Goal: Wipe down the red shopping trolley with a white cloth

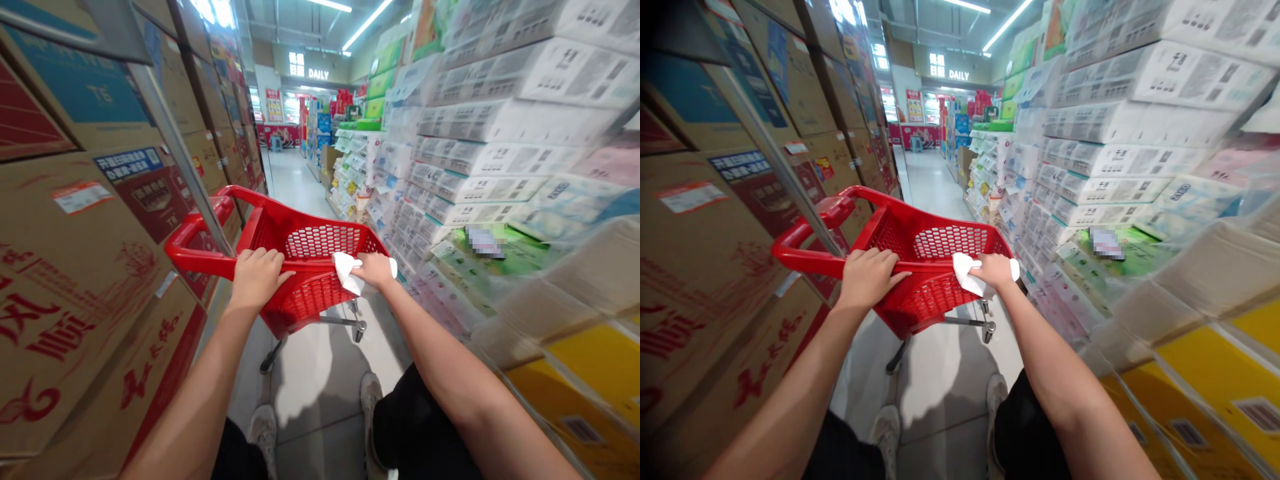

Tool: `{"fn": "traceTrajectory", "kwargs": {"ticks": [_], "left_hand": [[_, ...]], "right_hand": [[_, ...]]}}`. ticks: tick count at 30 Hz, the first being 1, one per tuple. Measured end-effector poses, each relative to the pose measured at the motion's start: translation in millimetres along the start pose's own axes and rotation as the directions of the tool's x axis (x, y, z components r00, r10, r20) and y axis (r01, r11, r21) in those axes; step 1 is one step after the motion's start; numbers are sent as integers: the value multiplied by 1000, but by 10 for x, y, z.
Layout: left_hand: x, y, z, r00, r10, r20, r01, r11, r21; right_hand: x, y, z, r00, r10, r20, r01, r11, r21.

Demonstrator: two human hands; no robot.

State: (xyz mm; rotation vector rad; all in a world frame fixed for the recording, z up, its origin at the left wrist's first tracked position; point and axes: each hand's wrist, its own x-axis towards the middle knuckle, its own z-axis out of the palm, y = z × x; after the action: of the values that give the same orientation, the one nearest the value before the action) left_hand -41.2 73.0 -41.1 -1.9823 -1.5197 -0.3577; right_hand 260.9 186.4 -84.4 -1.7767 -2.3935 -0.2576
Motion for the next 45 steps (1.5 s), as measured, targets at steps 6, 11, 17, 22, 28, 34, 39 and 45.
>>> {"fn": "traceTrajectory", "kwargs": {"ticks": [6,11,17,22,28,34,39,45], "left_hand": [[71,124,-23,1000,-4,1,4,1000,-11],[80,113,-2,1000,15,-1,-15,1000,-15],[26,-19,-11,1000,15,5,-15,1000,-26],[1,-75,-26,1000,21,7,-21,999,-32],[4,23,-29,1000,-9,0,9,1000,-23],[52,75,-45,1000,-19,9,19,998,-58],[44,3,-26,1000,26,9,-26,998,-50],[53,-60,-12,999,55,-3,-55,997,-55]], "right_hand": [[41,-612,-42,986,-163,-47,166,983,83],[34,-1190,-128,944,-291,-155,317,932,177],[-4,-785,-124,976,-216,-25,217,974,71],[-28,-146,-80,995,-89,50,89,996,12],[-32,-11,-109,993,-66,94,66,998,8],[3,-673,-163,979,-199,53,196,979,56],[-33,-831,-213,969,-244,33,239,966,96],[-97,-335,-150,986,-153,63,150,987,48]]}}
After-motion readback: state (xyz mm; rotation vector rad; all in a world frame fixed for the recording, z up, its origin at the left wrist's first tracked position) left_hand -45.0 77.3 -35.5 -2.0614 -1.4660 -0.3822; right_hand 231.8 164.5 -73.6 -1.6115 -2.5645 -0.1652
